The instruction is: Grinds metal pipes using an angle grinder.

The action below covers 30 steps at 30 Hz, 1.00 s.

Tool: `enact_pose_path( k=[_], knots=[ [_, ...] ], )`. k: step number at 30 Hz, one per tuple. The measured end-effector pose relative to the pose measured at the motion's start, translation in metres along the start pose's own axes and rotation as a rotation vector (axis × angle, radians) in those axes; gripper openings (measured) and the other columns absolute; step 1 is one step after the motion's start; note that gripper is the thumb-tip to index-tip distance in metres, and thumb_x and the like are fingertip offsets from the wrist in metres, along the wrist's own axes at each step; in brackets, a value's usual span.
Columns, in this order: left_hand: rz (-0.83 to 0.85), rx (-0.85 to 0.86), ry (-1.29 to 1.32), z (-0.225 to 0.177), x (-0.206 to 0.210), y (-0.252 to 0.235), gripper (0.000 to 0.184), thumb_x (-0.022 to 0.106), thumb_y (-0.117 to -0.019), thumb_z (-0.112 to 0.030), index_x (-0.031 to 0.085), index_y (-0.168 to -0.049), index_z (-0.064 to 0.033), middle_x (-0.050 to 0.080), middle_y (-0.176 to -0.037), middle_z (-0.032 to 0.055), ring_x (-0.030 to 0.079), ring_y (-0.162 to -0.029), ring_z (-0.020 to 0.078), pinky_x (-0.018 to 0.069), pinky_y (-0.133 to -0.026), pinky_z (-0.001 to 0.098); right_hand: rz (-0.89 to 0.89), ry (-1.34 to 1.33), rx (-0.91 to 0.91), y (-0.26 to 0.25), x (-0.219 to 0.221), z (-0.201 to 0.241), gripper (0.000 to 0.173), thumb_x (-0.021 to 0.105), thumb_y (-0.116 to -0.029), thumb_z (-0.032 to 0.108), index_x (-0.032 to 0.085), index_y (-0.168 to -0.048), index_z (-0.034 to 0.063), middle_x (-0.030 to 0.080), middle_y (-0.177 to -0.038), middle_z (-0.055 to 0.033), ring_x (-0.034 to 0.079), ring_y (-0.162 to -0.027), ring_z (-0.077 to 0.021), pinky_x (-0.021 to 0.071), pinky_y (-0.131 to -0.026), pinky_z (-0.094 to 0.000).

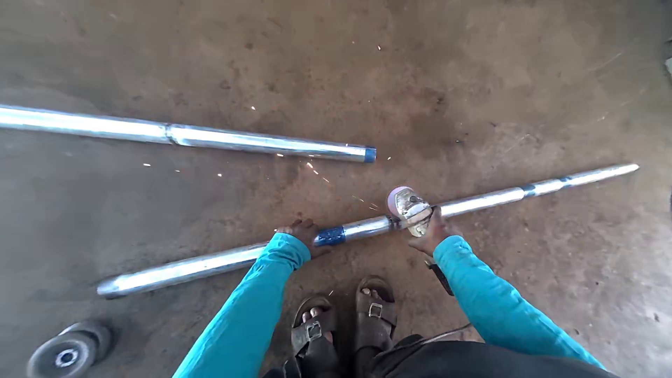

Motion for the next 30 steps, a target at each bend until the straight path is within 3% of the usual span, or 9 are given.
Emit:
enact_pose_path(
  k=[9, 13, 20, 25, 30],
  knots=[
    [0.006, 0.006, -0.013, -0.001, 0.001, -0.002, 0.07, 0.067, -0.0905, -0.065, 0.065, -0.135, -0.0115, 0.063, -0.137, 0.0154, 0.057, -0.132, 0.0364, 0.0484, -0.105, 0.0584, -0.03, -0.008, -0.012, -0.005, 0.003, -0.01, 0.115, 0.093, -0.0692, 0.043, 0.029, -0.157, 0.0049, 0.07, -0.12, -0.0258, 0.069, -0.113, -0.0447, 0.0542, -0.094, -0.0629],
    [0.049, 0.0, -0.014, -0.001, -0.001, -0.006, 0.072, 0.066, -0.0914, -0.066, 0.065, -0.134, -0.0079, 0.061, -0.141, 0.0163, 0.057, -0.133, 0.037, 0.0478, -0.106, 0.0597, -0.02, -0.039, -0.052, -0.003, 0.006, -0.011, 0.109, 0.095, -0.0673, 0.041, 0.035, -0.152, 0.0063, 0.069, -0.121, -0.0246, 0.069, -0.112, -0.0436, 0.0544, -0.092, -0.0642],
    [0.046, 0.012, 0.006, -0.004, -0.009, -0.001, 0.07, 0.068, -0.092, -0.062, 0.065, -0.132, -0.0049, 0.061, -0.141, 0.0184, 0.056, -0.134, 0.0375, 0.0461, -0.108, 0.0598, -0.01, -0.03, 0.028, -0.001, 0.0, -0.016, 0.112, 0.092, -0.0719, 0.043, 0.029, -0.157, 0.0058, 0.067, -0.125, -0.0269, 0.068, -0.115, -0.0455, 0.0538, -0.094, -0.0632],
    [-0.026, 0.032, 0.002, -0.003, -0.007, 0.002, 0.068, 0.069, -0.0912, -0.062, 0.068, -0.126, -0.0036, 0.064, -0.135, 0.0176, 0.059, -0.129, 0.0374, 0.0499, -0.102, 0.0589, -0.012, -0.026, -0.002, 0.001, 0.004, -0.007, 0.111, 0.092, -0.0713, 0.044, 0.031, -0.156, 0.0057, 0.068, -0.124, -0.0255, 0.068, -0.115, -0.0438, 0.0541, -0.094, -0.0625],
    [0.001, -0.013, -0.009, -0.004, -0.005, 0.004, 0.071, 0.066, -0.0915, -0.065, 0.065, -0.132, -0.0069, 0.062, -0.139, 0.0151, 0.057, -0.133, 0.0359, 0.0495, -0.103, 0.0585, -0.004, 0.055, -0.032, -0.001, 0.003, -0.002, 0.113, 0.091, -0.0679, 0.048, 0.032, -0.155, 0.0088, 0.072, -0.116, -0.0233, 0.071, -0.11, -0.0431, 0.0555, -0.09, -0.0627]
  ],
)
Point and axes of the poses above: each hand's wrist, its own y-axis away from the middle knuckle, its own x-axis out of the palm, z = x × y, the point moved 5 cm from there along -y, towards the middle knuckle
